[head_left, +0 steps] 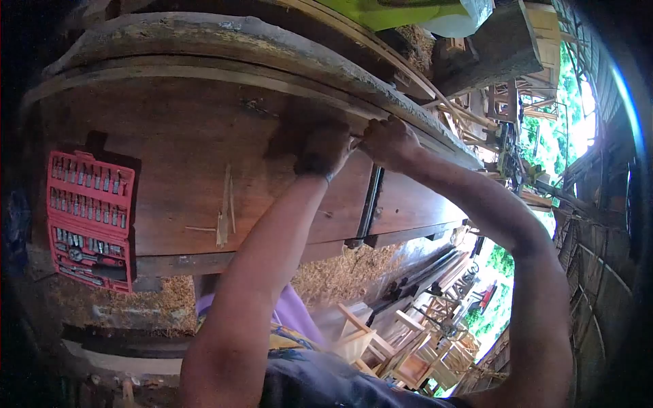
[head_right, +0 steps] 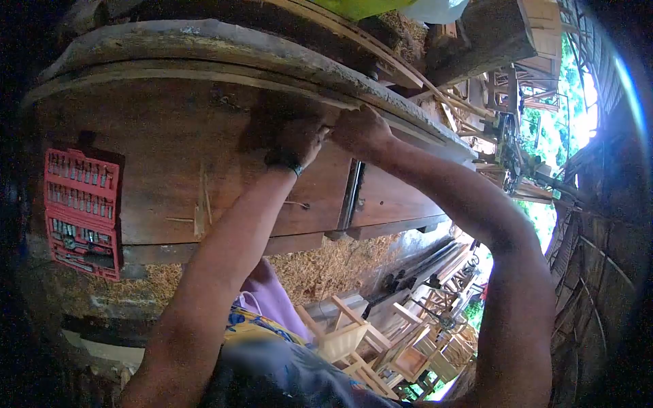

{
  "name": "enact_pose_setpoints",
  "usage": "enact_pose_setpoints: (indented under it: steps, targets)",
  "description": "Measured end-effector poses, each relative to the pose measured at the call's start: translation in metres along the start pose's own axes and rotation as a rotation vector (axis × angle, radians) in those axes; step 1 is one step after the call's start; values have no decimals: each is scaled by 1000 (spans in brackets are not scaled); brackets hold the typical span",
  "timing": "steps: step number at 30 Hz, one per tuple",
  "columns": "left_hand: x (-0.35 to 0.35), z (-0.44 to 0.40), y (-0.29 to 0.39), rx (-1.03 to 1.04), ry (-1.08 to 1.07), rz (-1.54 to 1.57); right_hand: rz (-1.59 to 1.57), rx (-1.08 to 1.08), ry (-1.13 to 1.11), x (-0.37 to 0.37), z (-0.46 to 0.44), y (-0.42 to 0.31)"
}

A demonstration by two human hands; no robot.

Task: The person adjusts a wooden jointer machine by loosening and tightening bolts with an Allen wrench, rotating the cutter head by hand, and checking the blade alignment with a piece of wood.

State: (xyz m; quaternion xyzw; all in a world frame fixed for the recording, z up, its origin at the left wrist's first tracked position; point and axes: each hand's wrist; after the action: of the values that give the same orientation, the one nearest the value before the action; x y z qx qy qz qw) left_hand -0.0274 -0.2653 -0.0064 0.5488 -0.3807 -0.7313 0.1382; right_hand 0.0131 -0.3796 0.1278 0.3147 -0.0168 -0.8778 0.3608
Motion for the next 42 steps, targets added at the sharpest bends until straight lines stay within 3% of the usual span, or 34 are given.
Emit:
enact_pose_setpoints:
  steps: [2, 5, 9, 12, 14, 17, 18, 21, 24, 26, 29, 33, 35, 37, 39, 40, 42]
  targets:
    - [16, -9, -4, -65, -67, 130, -403, 260, -84, 14, -10, 3]
    - [39, -9, -12, 139, 163, 38, -968, 419, -168, 2, -11, 6]
    - [33, -7, -4, 78, 110, 123, -1735, 634, -300, -4, 2, 7]
    - [11, 1, -3, 57, 94, 65, -481, 253, 132, -15, 23, 0]
    - [3, 0, -1, 48, -36, 70, -174, 43, 282, -29, 34, -3]
    - [20, -3, -4, 87, 159, 92, 213, -317, 482, -5, 22, 17]
    - [17, -4, -3, 65, 106, 85, 331, -447, 546, -7, 18, 17]
    - [7, -2, -3, 18, 5, 91, 537, -381, 165, -9, 11, 6]
    - [3, 5, -12, 18, 106, 122, 191, -425, 330, 19, -16, 15]
    - [15, 11, -33, 27, 270, 107, 241, -432, 257, 12, -23, 12]
    - [-33, 44, -50, -209, 403, 202, 241, -415, 134, 14, -36, 9]
    - [-97, 61, -94, -436, 288, -74, 114, -252, 78, 18, -44, 1]
    - [-120, 57, -122, -513, 290, -368, 47, -172, 22, 11, -42, -2]
    - [-162, 53, -125, -667, 73, -370, -25, -110, -7, 8, -38, -5]
    - [-152, 56, -151, -566, 439, -641, -104, -67, 18, 8, -36, -11]
    - [-145, 57, -163, -504, 622, -775, -126, -227, 85, 32, -45, 4]
    - [-138, 54, -175, -495, 623, -692, -155, -339, 147, 46, -54, 11]
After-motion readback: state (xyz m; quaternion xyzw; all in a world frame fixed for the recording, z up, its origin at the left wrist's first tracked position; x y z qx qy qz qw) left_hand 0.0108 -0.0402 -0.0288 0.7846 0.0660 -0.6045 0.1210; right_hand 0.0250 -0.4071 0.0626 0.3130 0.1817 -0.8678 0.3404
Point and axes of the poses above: each hand's wrist, its own z-axis away from the middle knuckle, its own x-axis out of the palm, y = z × x, and after that the axes turned 10 degrees about -z, right-handed
